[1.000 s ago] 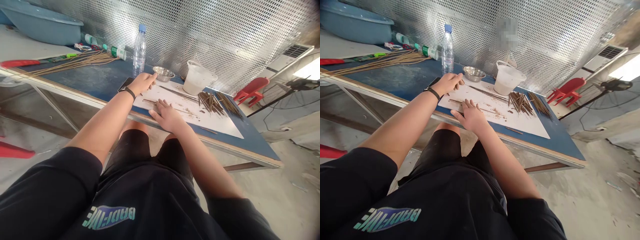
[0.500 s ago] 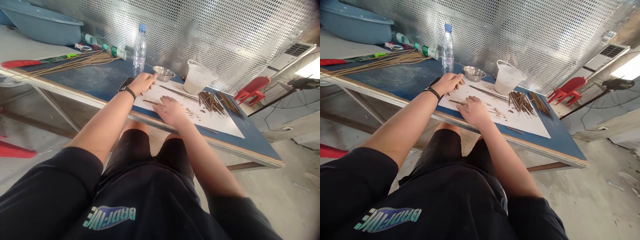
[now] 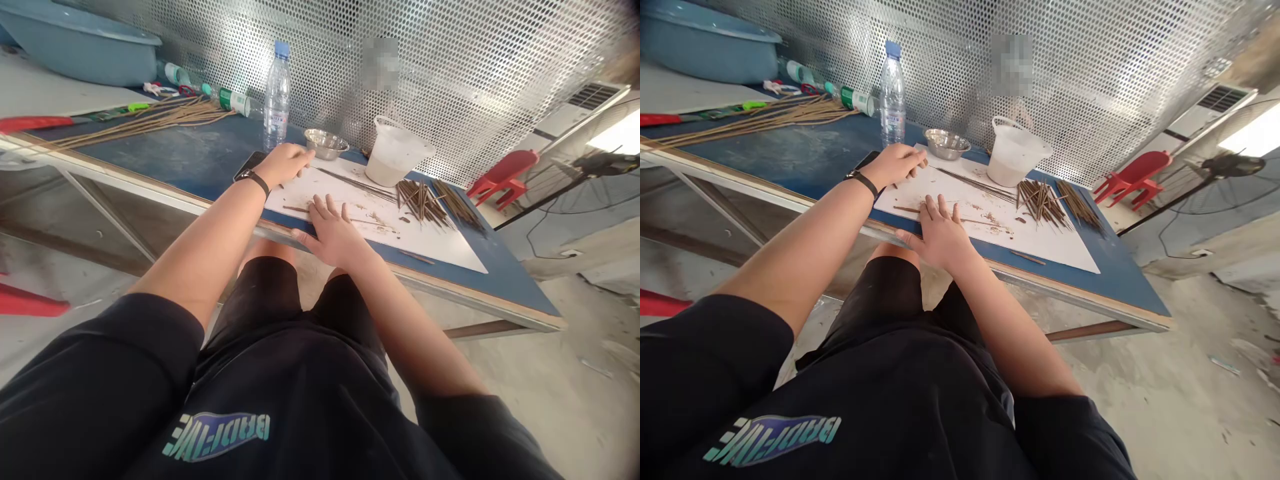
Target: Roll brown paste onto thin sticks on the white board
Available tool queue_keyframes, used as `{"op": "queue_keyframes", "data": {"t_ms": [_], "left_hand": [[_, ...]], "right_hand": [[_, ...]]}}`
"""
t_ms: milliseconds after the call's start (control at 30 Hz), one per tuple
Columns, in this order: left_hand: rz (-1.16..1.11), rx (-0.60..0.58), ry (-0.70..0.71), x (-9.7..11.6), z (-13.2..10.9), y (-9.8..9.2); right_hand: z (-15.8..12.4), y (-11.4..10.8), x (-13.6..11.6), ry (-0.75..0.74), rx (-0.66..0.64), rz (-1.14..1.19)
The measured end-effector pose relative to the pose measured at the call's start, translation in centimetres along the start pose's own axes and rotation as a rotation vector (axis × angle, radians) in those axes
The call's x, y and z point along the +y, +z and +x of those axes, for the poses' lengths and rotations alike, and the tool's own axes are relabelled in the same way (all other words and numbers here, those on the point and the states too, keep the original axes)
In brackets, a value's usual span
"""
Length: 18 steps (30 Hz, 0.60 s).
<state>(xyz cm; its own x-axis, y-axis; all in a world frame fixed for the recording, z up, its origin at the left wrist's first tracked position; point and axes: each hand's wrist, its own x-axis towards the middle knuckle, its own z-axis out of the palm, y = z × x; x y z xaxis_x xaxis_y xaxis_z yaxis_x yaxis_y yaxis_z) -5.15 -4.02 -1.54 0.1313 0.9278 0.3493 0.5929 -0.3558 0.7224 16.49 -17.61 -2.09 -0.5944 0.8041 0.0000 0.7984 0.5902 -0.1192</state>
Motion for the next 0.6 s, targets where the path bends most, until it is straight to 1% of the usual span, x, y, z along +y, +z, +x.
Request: {"op": "queue_keyframes", "data": {"t_ms": [100,167,267,333,400,467,600], "left_hand": [[0.018,-0.001,-0.017,0.8,-0.4,-0.2],[0.027,-0.007,-0.038,1.3,-0.7,-0.3],[0.035,-0.018,-0.049,1.6,-0.8,-0.4],[0.034,-0.015,-0.041,1.5,-0.7,-0.3],[0.025,-0.011,-0.038,1.2,-0.6,-0.3],[0.017,-0.010,-0.040,1.0,-0.6,-0.3],[0.012,-0.005,-0.040,1.1,-0.8,-0.3]], "right_hand": [[1.2,-0.2,0.0,0.029,-0.012,0.004],[1.3,-0.1,0.0,0.035,-0.020,0.014],[0.1,0.2,-0.3,0.017,-0.010,-0.003],[-0.9,0.2,-0.7,0.007,-0.001,-0.024],[-1.3,0.1,-1.0,0.017,-0.005,-0.039],[-0.8,-0.2,-1.1,0.036,-0.012,-0.044],[1.0,-0.8,-0.7,0.050,-0.005,-0.024]]}}
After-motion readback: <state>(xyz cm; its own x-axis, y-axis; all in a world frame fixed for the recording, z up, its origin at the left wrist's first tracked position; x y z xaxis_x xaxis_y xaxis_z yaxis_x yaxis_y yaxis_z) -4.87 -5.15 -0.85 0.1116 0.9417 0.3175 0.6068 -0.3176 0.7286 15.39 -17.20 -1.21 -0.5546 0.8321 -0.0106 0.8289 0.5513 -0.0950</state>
